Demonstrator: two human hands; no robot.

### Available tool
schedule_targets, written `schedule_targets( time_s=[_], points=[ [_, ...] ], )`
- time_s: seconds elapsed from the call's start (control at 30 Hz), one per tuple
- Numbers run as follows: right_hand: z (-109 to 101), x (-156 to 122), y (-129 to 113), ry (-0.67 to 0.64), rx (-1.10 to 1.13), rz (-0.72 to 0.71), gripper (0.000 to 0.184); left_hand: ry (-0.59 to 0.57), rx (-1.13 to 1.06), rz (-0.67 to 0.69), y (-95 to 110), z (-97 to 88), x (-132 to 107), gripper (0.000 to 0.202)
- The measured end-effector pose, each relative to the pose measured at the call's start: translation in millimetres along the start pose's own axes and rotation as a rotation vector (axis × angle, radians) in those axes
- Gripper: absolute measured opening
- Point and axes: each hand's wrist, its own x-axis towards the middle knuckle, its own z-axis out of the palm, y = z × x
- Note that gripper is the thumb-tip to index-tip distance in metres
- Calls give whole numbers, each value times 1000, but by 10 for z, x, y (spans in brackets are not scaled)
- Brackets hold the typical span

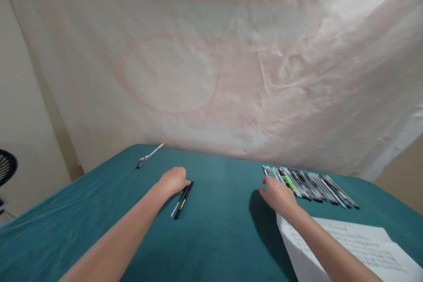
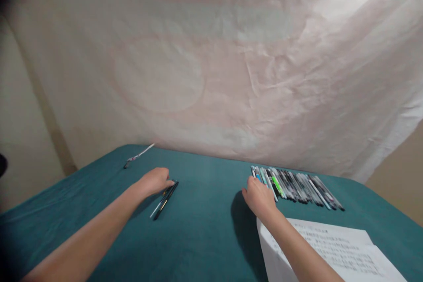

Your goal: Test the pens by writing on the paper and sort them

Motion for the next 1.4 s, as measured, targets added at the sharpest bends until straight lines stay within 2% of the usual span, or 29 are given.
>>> schedule_targets(
  time_s=[0.1,0.2,0.3,0.5,0.9,1.03,1.27,1.4],
  points=[
    [-32,-230,-238,14,76,-143,22,-26,44,-6,38,61,-29,27],
    [-32,-457,-456,7,156,-248,18,-68,85,-7,67,119,-38,23],
    [12,-585,-578,-9,219,-324,15,-101,106,-5,87,147,-37,20],
    [113,-598,-596,14,266,-355,14,-175,65,-12,156,175,-59,16],
    [169,-596,-575,52,257,-365,13,-302,-108,-5,378,390,-43,15],
    [191,-584,-566,61,276,-360,12,-324,-154,17,577,450,-11,16],
    [208,-561,-492,84,358,-337,11,-370,-231,60,1114,668,50,16],
    [169,-571,-464,119,422,-342,11,-383,-317,63,1342,796,76,14]
  ],
)
